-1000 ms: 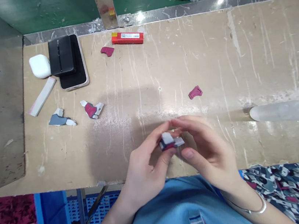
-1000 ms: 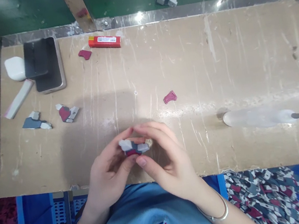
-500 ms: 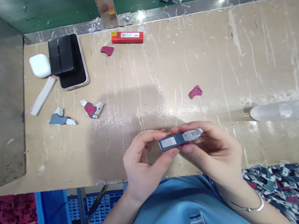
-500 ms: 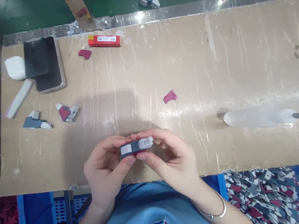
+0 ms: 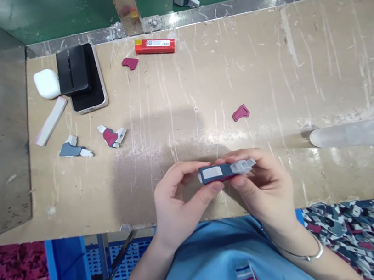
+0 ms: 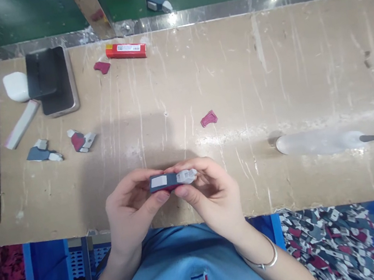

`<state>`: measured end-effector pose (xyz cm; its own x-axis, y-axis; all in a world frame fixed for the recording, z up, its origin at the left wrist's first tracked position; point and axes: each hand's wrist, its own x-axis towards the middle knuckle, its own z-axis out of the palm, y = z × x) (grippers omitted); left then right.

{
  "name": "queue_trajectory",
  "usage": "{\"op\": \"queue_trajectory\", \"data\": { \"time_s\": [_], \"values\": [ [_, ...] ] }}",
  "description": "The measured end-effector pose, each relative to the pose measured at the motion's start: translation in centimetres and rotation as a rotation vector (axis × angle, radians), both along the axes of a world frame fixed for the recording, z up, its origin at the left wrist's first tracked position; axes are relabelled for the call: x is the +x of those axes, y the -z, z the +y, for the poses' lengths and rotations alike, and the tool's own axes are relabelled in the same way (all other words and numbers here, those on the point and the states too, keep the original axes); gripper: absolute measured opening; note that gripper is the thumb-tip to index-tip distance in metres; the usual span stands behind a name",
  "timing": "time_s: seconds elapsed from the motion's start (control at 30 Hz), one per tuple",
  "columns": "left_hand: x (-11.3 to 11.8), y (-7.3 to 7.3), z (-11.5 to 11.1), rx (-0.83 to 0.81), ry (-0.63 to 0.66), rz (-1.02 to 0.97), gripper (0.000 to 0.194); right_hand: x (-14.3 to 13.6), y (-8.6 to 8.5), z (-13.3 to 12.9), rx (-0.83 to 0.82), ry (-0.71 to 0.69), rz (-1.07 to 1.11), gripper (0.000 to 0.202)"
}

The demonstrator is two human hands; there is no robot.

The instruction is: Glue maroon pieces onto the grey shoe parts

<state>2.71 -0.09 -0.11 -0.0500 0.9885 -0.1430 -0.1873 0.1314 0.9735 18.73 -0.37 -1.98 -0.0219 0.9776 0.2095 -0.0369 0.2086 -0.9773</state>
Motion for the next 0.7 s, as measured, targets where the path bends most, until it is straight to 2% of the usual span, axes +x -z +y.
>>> {"op": "queue_trajectory", "data": {
  "time_s": [0.1,0.2,0.27,0.33,0.4,0.47,0.53,0.63,0.7],
  "values": [
    [-0.2,-0.3,0.2,-0.052,0.001,-0.022,0.02,0.4,-0.1,-0.2,-0.058,-0.102,0.021,0.027],
    [-0.4,-0.4,0.4,-0.099,0.05,-0.069,0.027,0.4,-0.3,-0.2,-0.138,-0.079,0.08,0.029],
    [-0.7,-0.3,0.2,-0.124,0.091,-0.097,0.032,0.3,-0.4,0.0,-0.136,-0.048,0.099,0.02],
    [-1.0,-0.1,-0.1,-0.1,0.127,-0.094,0.04,0.2,-0.4,0.3,-0.114,-0.037,0.105,0.02],
    [-1.3,0.1,-0.5,0.0,0.176,-0.015,0.052,0.2,-0.4,0.4,-0.132,-0.02,0.12,0.024],
    [-1.7,0.3,-0.9,0.149,0.215,0.176,0.067,0.2,-0.4,0.3,-0.175,0.015,0.151,0.025],
    [-1.9,0.5,-1.1,0.326,0.224,0.403,0.07,0.2,-0.4,0.2,-0.205,0.039,0.179,0.028],
    [-1.9,0.7,-0.9,0.611,0.143,0.659,0.045,0.1,-0.4,-0.1,-0.226,0.007,0.187,0.03],
    [-1.9,0.7,-0.6,0.727,0.094,0.728,0.03,0.1,-0.4,-0.3,-0.215,-0.023,0.163,0.032]
  ]
}}
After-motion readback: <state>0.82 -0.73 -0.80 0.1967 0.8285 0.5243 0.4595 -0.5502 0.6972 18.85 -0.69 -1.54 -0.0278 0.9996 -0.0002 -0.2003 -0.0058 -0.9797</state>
